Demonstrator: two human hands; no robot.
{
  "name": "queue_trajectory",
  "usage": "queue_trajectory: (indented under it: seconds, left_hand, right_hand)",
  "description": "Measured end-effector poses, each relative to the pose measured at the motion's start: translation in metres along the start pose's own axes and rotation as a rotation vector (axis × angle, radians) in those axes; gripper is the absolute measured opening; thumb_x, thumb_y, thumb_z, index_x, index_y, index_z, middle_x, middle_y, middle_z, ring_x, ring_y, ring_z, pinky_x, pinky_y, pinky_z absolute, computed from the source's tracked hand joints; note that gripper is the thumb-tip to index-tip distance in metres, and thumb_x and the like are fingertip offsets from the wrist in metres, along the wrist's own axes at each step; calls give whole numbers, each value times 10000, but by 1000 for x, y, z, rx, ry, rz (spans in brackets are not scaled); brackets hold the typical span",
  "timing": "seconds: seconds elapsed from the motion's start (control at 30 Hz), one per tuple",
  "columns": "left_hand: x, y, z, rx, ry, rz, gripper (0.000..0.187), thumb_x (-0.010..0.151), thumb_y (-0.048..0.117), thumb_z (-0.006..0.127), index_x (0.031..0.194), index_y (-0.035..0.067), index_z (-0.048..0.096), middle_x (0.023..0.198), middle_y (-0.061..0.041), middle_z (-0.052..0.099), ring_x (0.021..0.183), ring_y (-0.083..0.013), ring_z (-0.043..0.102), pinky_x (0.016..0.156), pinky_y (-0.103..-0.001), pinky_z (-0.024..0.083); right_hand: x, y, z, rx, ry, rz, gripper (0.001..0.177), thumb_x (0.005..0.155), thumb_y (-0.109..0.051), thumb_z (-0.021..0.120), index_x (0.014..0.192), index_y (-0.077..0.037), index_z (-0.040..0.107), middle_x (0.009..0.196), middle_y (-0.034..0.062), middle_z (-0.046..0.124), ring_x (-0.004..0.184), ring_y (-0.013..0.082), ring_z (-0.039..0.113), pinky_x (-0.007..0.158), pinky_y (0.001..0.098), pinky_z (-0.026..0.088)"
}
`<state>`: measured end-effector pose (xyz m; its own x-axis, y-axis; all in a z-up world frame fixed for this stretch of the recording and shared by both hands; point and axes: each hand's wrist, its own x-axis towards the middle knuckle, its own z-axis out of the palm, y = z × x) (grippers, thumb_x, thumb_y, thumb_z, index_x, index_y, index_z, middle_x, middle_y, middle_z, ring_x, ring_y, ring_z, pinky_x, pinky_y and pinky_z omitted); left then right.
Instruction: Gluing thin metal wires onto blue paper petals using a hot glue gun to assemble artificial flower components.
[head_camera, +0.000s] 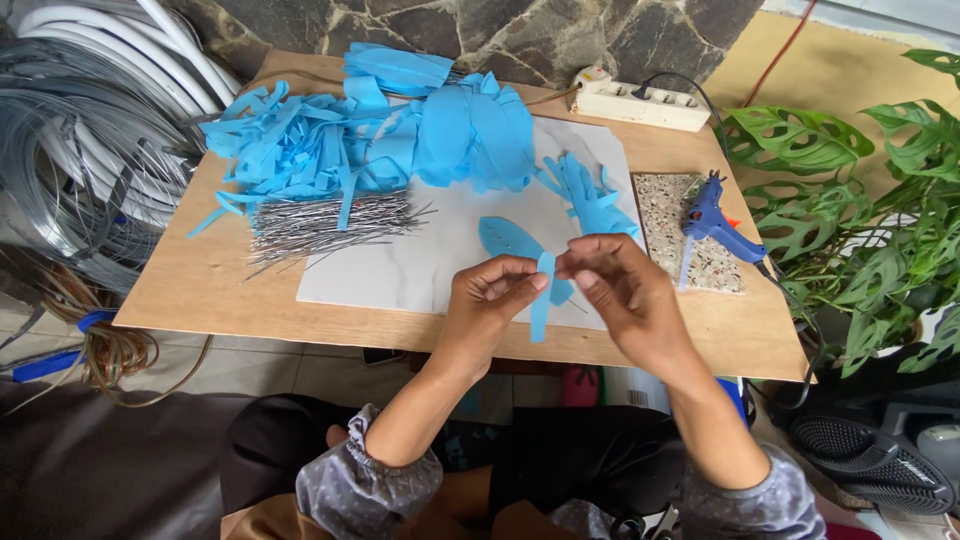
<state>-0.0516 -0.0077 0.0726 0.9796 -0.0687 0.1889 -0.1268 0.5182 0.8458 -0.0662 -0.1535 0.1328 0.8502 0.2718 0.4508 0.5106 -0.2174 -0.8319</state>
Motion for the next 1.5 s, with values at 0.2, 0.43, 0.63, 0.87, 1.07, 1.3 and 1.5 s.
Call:
queue_trajectory:
  seconds: [0.2, 0.43, 0.63, 0.87, 1.07, 1.3, 1.5]
  left_hand:
    - [-3, 10, 7, -29, 79, 46, 62, 748, 48, 695, 795, 30, 660, 772, -59, 567, 704, -78, 517, 658, -252, 479]
    - [1, 1, 1, -62, 163, -27, 56, 770, 74, 677, 823, 57, 667, 722, -4, 549, 701, -62, 509, 663, -211, 433]
    - [13, -2, -6, -15, 232, 6, 64, 772, 94, 678, 806, 46, 652, 683, -67, 597, 665, -109, 571, 677, -243, 462]
    - [22, -11, -17, 7, 296, 8, 72, 761, 91, 679, 785, 31, 648, 650, -95, 617, 624, -116, 579, 620, -215, 469]
    - [19, -12, -10, 17, 296, -23, 65, 725, 39, 669, 763, -9, 647, 624, -137, 625, 574, -137, 593, 571, -233, 500]
    - [23, -16, -18, 110, 282, -6, 62, 725, 34, 669, 771, -5, 661, 612, -133, 631, 577, -99, 563, 558, -225, 496]
    - [33, -19, -23, 145, 245, -12, 42, 713, 42, 664, 747, 18, 660, 598, -132, 638, 559, -116, 613, 534, -207, 496]
  right_hand:
    - [-8, 23, 28, 69, 67, 5, 384, 741, 46, 641, 1000, -8, 362, 921, 161, 572, 820, 269, 614, 812, 453, 472]
    - [-5, 11, 38, 28, 145, 68, 275, 785, 58, 589, 979, 5, 401, 780, 111, 551, 665, 193, 606, 684, 355, 522]
    - [-3, -6, 39, -405, 118, 82, 150, 821, 8, 548, 959, -50, 530, 696, 98, 643, 497, 169, 557, 446, 265, 440]
    - [-3, 7, 36, -688, 115, -20, 286, 719, -49, 674, 991, -64, 588, 708, 127, 634, 500, 225, 578, 434, 294, 480]
    - [7, 13, 48, -657, 104, -113, 450, 667, -15, 717, 996, -32, 409, 1136, 224, 459, 767, 354, 622, 629, 477, 543]
    - [5, 20, 46, -659, 203, -270, 301, 717, 94, 618, 972, -67, 610, 924, 72, 552, 656, 271, 633, 597, 366, 541]
    - [13, 44, 37, -722, 192, -391, 208, 784, -2, 634, 908, -146, 717, 762, 13, 527, 436, 144, 539, 433, 233, 474]
